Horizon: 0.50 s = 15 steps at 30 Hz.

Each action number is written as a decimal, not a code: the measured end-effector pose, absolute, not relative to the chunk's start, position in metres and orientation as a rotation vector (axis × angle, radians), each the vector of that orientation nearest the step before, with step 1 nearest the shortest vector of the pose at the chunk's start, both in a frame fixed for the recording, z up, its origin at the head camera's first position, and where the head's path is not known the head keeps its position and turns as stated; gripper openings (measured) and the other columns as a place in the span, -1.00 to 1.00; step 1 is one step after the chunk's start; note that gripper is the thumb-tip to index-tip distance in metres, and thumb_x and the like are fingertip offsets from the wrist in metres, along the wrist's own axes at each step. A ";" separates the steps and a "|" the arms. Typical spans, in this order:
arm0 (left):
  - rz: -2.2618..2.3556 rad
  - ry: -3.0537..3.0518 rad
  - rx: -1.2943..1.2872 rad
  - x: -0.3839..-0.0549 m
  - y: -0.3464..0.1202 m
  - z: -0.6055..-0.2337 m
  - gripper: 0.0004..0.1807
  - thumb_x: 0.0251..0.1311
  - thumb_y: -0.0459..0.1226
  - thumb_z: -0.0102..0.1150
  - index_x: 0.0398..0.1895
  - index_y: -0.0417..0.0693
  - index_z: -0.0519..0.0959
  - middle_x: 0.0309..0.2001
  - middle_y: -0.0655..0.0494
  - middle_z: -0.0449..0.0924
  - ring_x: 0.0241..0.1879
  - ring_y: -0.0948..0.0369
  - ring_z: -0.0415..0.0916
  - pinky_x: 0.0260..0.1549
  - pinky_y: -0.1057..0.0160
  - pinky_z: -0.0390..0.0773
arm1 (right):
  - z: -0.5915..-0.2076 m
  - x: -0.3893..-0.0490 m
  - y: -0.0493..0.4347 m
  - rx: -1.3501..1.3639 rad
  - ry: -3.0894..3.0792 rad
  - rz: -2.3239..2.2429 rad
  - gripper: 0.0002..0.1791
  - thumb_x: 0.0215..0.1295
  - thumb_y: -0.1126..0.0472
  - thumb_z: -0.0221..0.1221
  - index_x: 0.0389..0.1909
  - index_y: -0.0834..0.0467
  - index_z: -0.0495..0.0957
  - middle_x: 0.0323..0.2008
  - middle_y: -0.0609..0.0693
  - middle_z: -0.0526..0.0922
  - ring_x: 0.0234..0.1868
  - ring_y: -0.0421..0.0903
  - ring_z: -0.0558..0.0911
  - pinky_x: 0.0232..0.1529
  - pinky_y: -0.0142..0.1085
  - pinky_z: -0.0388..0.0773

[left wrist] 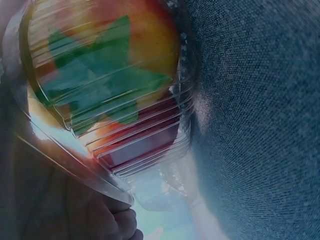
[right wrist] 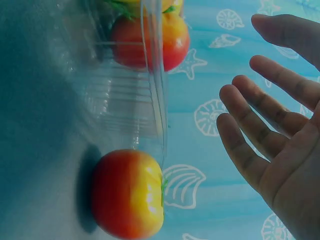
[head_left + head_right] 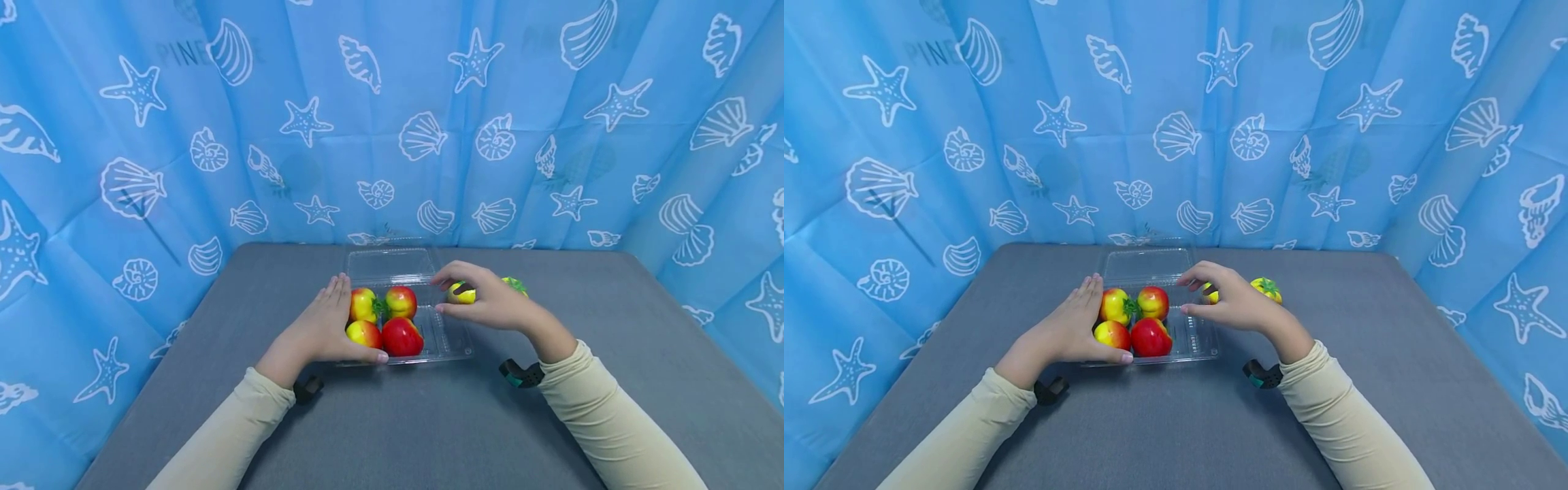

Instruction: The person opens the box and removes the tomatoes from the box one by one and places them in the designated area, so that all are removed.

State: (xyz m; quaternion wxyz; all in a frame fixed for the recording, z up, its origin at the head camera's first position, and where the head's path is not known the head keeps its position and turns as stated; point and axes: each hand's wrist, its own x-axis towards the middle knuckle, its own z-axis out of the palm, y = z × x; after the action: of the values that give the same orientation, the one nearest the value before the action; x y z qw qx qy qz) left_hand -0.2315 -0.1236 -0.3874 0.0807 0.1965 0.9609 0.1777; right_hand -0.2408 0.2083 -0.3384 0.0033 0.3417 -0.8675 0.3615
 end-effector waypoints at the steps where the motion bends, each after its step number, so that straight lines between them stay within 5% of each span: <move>1: 0.529 2.873 0.584 -0.231 -0.124 -0.388 0.69 -0.23 0.68 0.25 0.75 -0.14 -0.25 0.76 -0.12 -0.36 0.75 -0.13 -0.33 0.68 -0.19 -0.03 | -0.339 -0.241 0.207 1.074 -2.723 1.135 -0.53 0.28 0.17 0.49 0.19 0.03 0.64 0.13 -0.06 0.69 0.11 -0.08 0.64 0.13 0.09 0.74; 15: 0.544 2.864 0.570 -0.231 -0.123 -0.386 0.69 -0.24 0.67 0.27 0.76 -0.12 -0.25 0.77 -0.08 -0.36 0.75 -0.13 -0.34 0.67 -0.20 -0.02 | -0.347 -0.239 0.197 1.113 -2.761 1.152 -0.56 0.32 0.12 0.46 0.19 0.02 0.64 0.11 -0.10 0.69 0.08 -0.07 0.65 0.12 0.16 0.69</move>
State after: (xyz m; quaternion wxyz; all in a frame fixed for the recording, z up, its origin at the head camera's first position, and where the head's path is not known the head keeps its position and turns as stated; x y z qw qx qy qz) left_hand -0.2312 -0.1230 -0.3865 0.0852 0.1913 0.9607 0.1823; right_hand -0.2391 0.1973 -0.3467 -0.0253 0.3485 -0.8648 0.3606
